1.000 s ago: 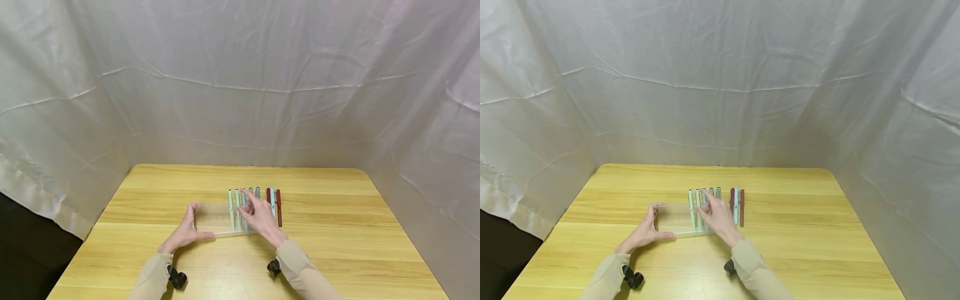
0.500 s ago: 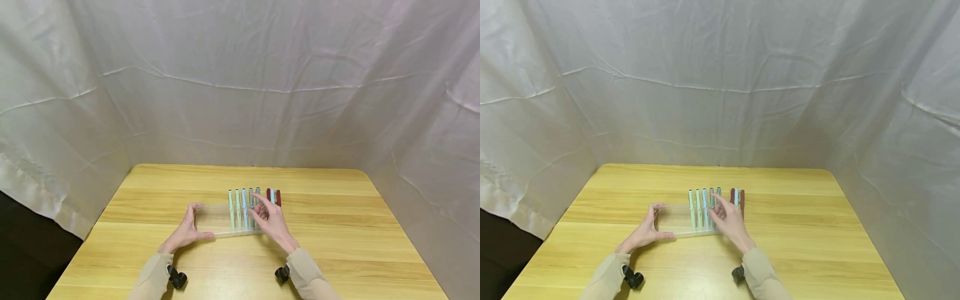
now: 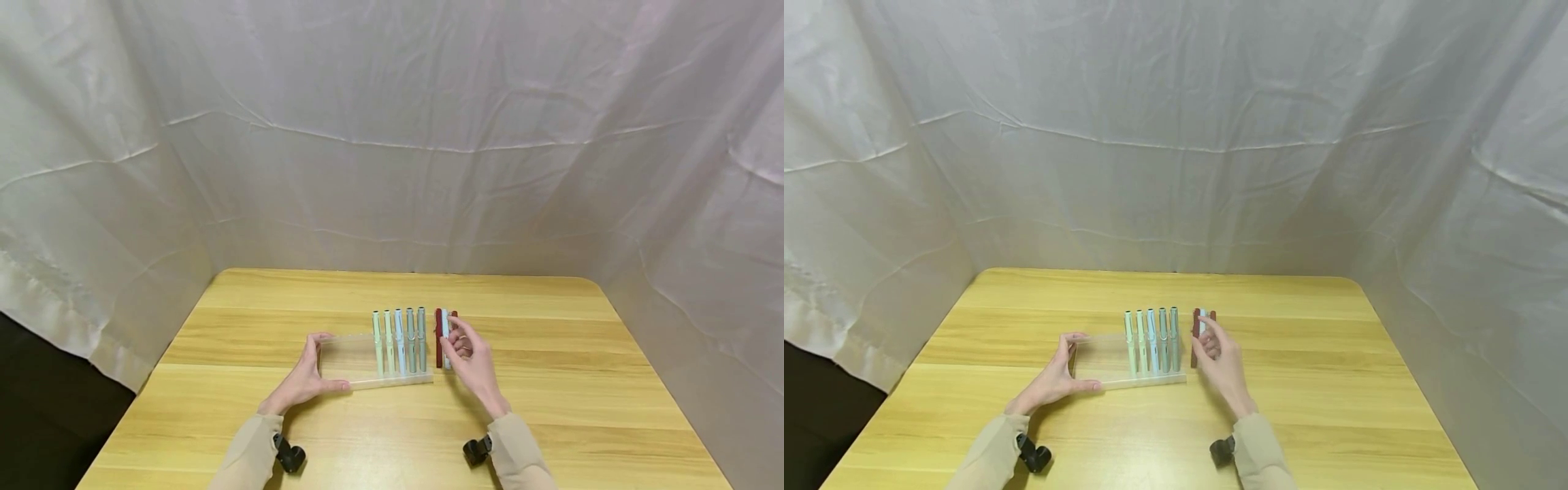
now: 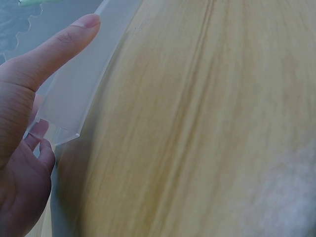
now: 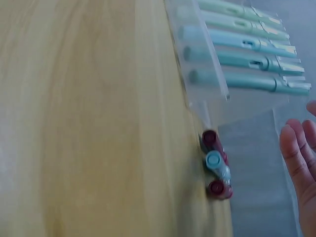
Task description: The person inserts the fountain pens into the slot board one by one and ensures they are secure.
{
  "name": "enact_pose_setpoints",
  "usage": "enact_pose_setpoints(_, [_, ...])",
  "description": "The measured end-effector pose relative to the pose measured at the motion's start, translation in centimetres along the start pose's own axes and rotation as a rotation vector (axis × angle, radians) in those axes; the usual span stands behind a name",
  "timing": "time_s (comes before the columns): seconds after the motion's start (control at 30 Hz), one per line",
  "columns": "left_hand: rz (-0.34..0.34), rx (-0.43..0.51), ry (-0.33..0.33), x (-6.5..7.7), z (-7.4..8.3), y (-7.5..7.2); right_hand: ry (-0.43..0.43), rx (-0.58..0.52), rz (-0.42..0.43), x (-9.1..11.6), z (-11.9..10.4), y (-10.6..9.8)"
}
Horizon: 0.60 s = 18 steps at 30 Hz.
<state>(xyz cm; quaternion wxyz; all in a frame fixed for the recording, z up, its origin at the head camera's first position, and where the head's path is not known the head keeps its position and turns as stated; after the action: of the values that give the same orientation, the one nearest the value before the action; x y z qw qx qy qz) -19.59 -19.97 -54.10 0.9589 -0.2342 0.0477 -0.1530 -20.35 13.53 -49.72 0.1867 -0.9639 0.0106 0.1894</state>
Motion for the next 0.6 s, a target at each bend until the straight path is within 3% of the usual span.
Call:
enact_pose_setpoints(0.3, [0.001, -0.005, 0.001, 0.0, 0.1, -0.1, 0.078, -0.156, 0.063, 0.2, 1.8, -1.4])
enact_pose_setpoints(0.6, [0.009, -0.009, 0.014, 0.0, 0.0, -0.1, 0.172, -0.197, 0.057, 0.3, 3.1, -2.4])
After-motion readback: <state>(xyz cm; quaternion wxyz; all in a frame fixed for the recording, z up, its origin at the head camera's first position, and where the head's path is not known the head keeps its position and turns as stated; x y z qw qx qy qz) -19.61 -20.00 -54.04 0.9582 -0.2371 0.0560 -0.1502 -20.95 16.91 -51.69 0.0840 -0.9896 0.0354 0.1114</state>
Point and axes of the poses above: each hand's wrist, its own x-axis away from the middle knuckle, its own y-axis out of the palm, z = x × y, the point moved 2 cm from there along -x, towards the middle knuckle, and after that the axes turned 3 degrees about -z, right-handed, at the moved point
